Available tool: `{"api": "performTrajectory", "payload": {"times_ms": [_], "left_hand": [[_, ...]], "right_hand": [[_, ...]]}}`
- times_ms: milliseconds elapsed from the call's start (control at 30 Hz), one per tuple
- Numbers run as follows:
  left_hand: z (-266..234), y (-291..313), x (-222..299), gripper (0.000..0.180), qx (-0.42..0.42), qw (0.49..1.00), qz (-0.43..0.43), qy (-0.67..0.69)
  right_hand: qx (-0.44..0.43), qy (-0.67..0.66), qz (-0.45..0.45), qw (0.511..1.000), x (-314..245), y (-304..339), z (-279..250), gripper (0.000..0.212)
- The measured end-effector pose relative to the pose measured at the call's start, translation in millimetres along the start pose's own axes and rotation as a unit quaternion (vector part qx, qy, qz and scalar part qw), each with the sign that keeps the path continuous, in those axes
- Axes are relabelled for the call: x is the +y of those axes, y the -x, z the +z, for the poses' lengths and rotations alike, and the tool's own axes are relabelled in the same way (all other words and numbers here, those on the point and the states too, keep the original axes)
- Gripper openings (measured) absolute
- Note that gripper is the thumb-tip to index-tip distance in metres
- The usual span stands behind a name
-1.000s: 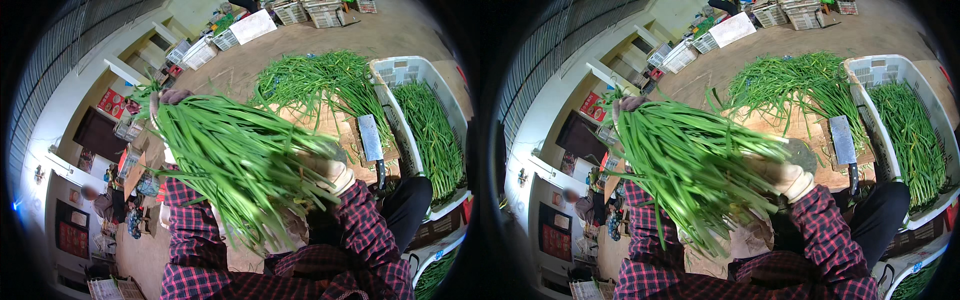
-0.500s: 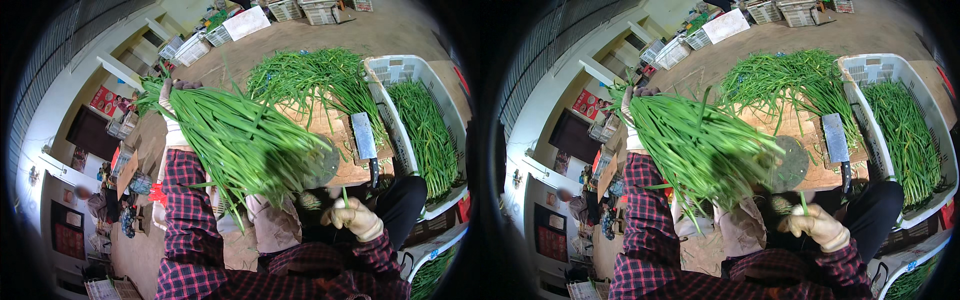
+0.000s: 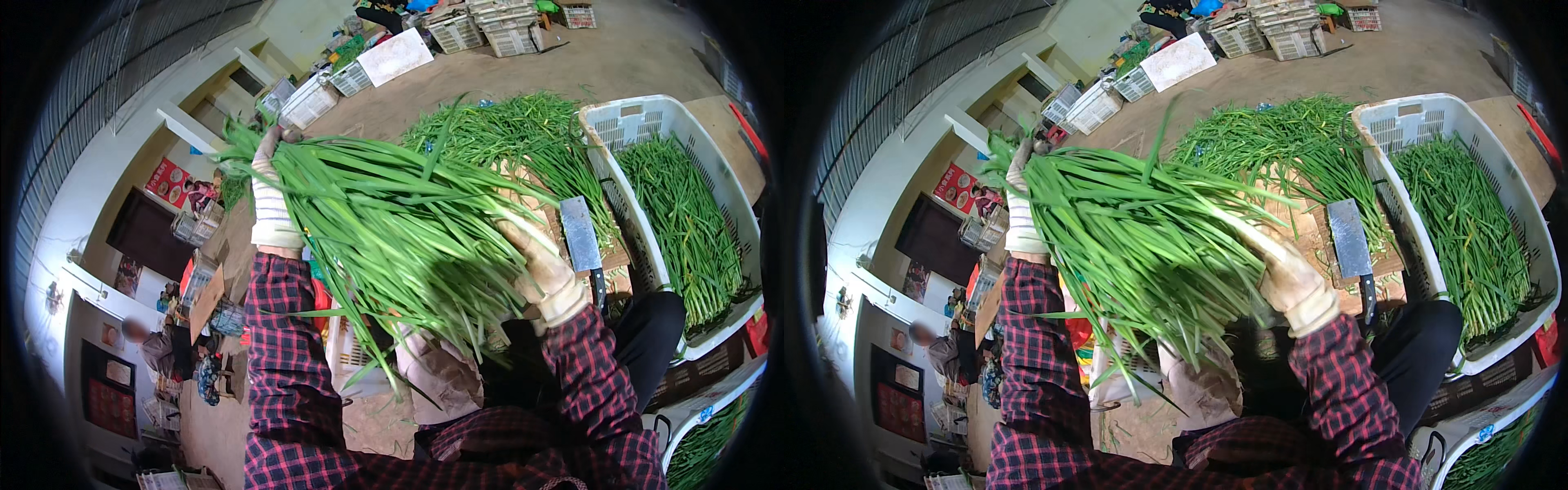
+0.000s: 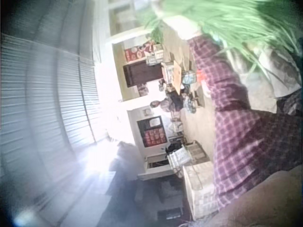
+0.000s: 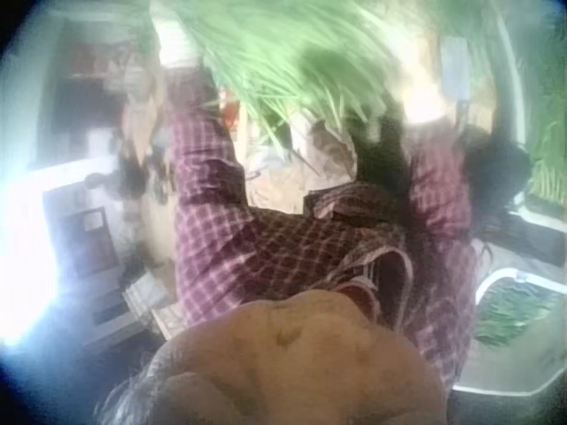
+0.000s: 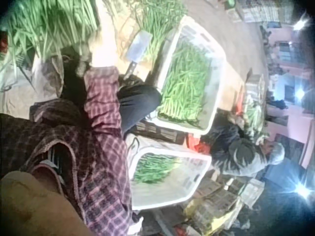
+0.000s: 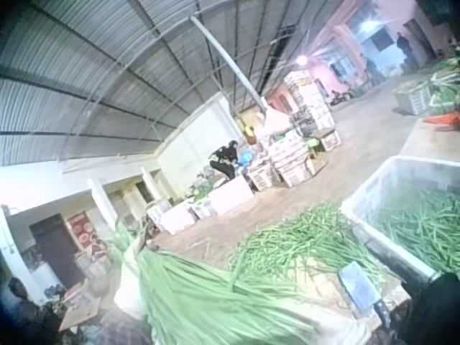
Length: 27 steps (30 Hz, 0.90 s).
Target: The person gathers stalks of green vegetables into a bundle, uses a cleaver to trim the roots on a wooden board, secures the bundle with a red tie, and places it into a white plastic crate.
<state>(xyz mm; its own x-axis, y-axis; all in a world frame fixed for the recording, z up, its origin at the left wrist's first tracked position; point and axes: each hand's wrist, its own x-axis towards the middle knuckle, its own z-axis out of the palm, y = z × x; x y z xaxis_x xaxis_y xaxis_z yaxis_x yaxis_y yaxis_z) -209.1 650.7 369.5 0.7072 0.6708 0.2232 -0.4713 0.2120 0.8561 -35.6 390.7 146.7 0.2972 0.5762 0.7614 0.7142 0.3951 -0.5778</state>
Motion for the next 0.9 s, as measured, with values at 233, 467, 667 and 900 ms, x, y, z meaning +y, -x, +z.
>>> {"api": "performTrajectory", "payload": {"times_ms": [233,467,667,900], "left_hand": [[22.4,-18.4,-14.9,0.024,0.041,0.996,-0.024,-0.075],[44.5,-6.3,-35.9,0.020,0.145,0.979,0.039,-0.139],[33.5,-4.5,-36.8,0.030,0.132,0.983,0.006,-0.124],[12.8,-18.8,-17.8,0.025,0.134,0.983,0.053,-0.115]], "right_hand": [[-0.003,-0.335,0.086,0.938,15.3,24.4,5.6,0.045],[-0.039,-0.525,0.359,0.771,26.5,68.7,-16.1,0.050],[0.026,-0.693,0.447,0.565,-30.3,70.7,-33.3,0.017],[-0.329,-0.021,0.339,0.881,-64.9,123.7,-46.4,0.039]]}}
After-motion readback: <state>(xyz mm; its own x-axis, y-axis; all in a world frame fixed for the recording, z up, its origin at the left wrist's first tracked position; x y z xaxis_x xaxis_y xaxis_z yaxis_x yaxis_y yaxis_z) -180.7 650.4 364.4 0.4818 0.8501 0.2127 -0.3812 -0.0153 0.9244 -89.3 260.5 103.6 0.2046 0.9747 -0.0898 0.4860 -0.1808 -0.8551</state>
